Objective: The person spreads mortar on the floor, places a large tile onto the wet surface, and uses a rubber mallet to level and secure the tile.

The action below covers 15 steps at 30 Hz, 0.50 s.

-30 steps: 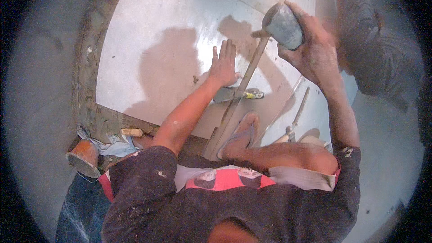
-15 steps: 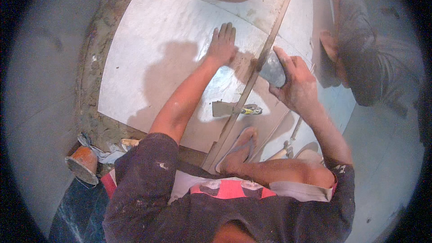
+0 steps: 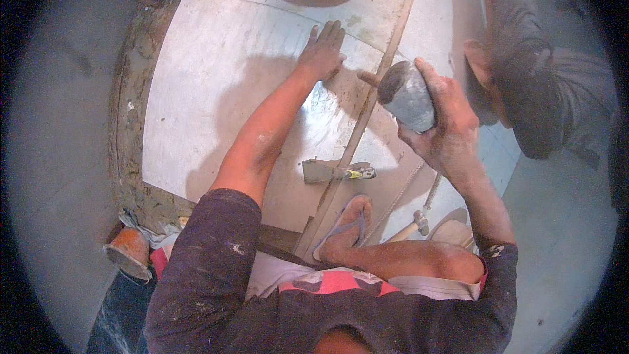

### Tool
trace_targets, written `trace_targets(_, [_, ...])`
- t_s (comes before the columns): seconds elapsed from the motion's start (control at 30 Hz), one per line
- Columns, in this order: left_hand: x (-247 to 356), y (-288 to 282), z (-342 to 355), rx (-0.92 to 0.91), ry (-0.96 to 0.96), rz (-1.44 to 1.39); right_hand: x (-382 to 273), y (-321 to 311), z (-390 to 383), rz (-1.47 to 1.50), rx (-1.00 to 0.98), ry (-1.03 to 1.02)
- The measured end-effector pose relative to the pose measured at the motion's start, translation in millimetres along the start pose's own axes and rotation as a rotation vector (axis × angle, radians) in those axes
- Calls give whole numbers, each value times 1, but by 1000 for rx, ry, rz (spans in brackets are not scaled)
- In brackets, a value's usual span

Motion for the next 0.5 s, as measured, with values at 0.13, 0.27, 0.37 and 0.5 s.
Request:
trace_targets(0.13, [4,-6,1,-28,8,-26,19,22,3,-26,-70,67])
trace_targets(0.27, [6,-2,-1,-23,18,-20,16,25,8,-62,-112,93])
trace_targets(0.37, [-6,3,0,-19,13,-75,8,30,10,-87,-111,72])
trace_targets(0.5, [-17,-5,-5,25,-7,-103,8,31,3,-90,-119,83])
Point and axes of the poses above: each hand's wrist, its own z-axis towards the middle knuckle, its own y-axis out of the palm, x = y × z, the point moved 6 cm from there along z, towards the middle knuckle, and after that the axes turned 10 degrees about -y, right-handed, at the moved point
